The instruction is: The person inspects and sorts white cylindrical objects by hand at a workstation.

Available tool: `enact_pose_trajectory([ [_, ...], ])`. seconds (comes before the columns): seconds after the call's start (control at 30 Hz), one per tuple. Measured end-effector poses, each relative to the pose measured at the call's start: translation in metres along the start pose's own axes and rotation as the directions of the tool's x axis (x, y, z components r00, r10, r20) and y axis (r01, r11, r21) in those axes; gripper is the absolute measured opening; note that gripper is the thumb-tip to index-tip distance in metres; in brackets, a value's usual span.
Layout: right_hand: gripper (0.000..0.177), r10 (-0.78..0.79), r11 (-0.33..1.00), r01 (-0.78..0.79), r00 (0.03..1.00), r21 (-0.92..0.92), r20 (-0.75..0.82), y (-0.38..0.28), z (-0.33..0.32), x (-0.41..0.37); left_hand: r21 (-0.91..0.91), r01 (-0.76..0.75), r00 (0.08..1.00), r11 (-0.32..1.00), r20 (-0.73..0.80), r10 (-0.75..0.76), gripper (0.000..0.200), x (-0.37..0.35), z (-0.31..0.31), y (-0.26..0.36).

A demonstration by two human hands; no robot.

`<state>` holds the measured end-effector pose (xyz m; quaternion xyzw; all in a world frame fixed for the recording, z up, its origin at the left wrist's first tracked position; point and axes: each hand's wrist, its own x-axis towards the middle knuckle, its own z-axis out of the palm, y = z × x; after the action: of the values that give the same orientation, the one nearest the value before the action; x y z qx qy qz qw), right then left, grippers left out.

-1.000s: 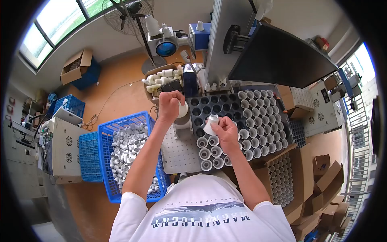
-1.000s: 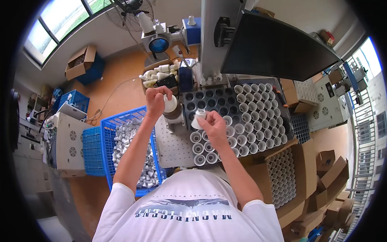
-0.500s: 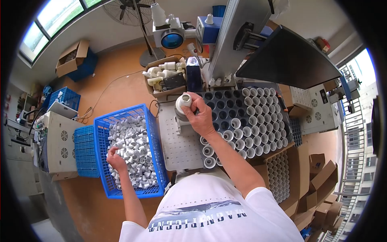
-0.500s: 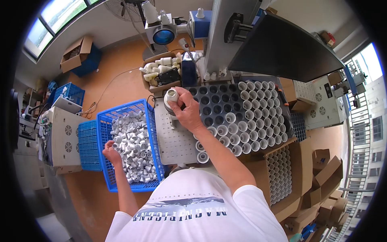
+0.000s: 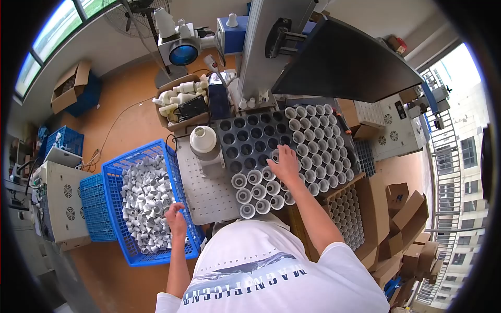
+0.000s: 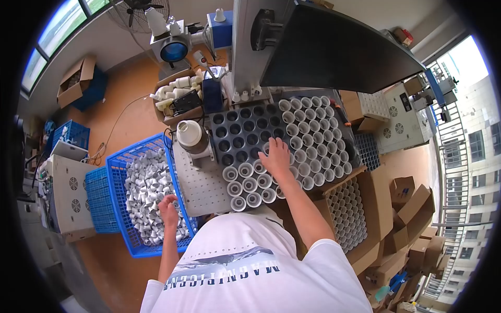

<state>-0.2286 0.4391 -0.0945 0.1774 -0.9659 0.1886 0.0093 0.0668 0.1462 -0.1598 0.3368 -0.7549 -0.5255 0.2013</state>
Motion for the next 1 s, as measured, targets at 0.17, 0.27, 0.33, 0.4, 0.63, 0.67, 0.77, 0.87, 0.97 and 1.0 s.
enact_pose_trajectory([
  [0.17,0.051,-0.039,0.993,0.037,0.999,0.112,0.022,0.024,0.007,0.011,0.049,-0.055,0.991,0.997,0.128,0.048,0.033,0.006,0.024,0.04],
  [0.27,0.039,0.094,0.907,-0.088,0.996,0.412,0.005,0.005,-0.036,0.003,0.078,-0.074,0.979,0.994,0.197,0.057,0.033,0.007,0.037,0.059],
  [0.33,0.036,0.149,0.645,-0.307,0.949,0.699,0.279,0.0,-0.048,-0.014,0.091,-0.064,0.971,0.994,0.235,0.042,0.033,0.007,0.042,0.07],
  [0.4,0.034,0.101,0.385,-0.472,0.876,0.793,0.472,-0.006,-0.045,-0.041,0.1,-0.098,0.971,0.99,0.229,0.073,0.033,0.007,0.047,0.065],
  [0.63,0.032,-0.073,0.163,-0.633,0.757,0.757,0.649,-0.051,-0.027,-0.099,0.004,-0.128,0.955,0.992,0.269,0.122,0.032,0.011,0.042,0.042],
  [0.67,0.036,-0.055,0.143,-0.632,0.763,0.761,0.644,-0.051,-0.03,-0.098,0.04,-0.118,0.951,0.992,0.292,0.101,0.032,0.012,0.041,0.041],
  [0.77,0.044,-0.086,0.19,-0.542,0.821,0.819,0.564,-0.045,-0.023,-0.09,0.122,-0.111,0.944,0.986,0.323,0.066,0.031,0.013,0.038,0.05],
  [0.87,0.046,-0.078,0.233,-0.551,0.811,0.801,0.58,-0.059,-0.035,-0.082,0.148,-0.134,0.943,0.98,0.323,0.081,0.029,0.012,0.038,0.065],
  [0.97,0.038,-0.11,0.312,-0.449,0.858,0.837,0.502,-0.069,-0.018,-0.09,0.093,-0.113,0.939,0.989,0.334,0.076,0.029,0.012,0.036,0.061],
  [1.0,0.036,-0.129,0.358,-0.398,0.875,0.845,0.467,-0.073,-0.014,-0.093,0.077,-0.122,0.942,0.99,0.323,0.091,0.03,0.01,0.035,0.059],
])
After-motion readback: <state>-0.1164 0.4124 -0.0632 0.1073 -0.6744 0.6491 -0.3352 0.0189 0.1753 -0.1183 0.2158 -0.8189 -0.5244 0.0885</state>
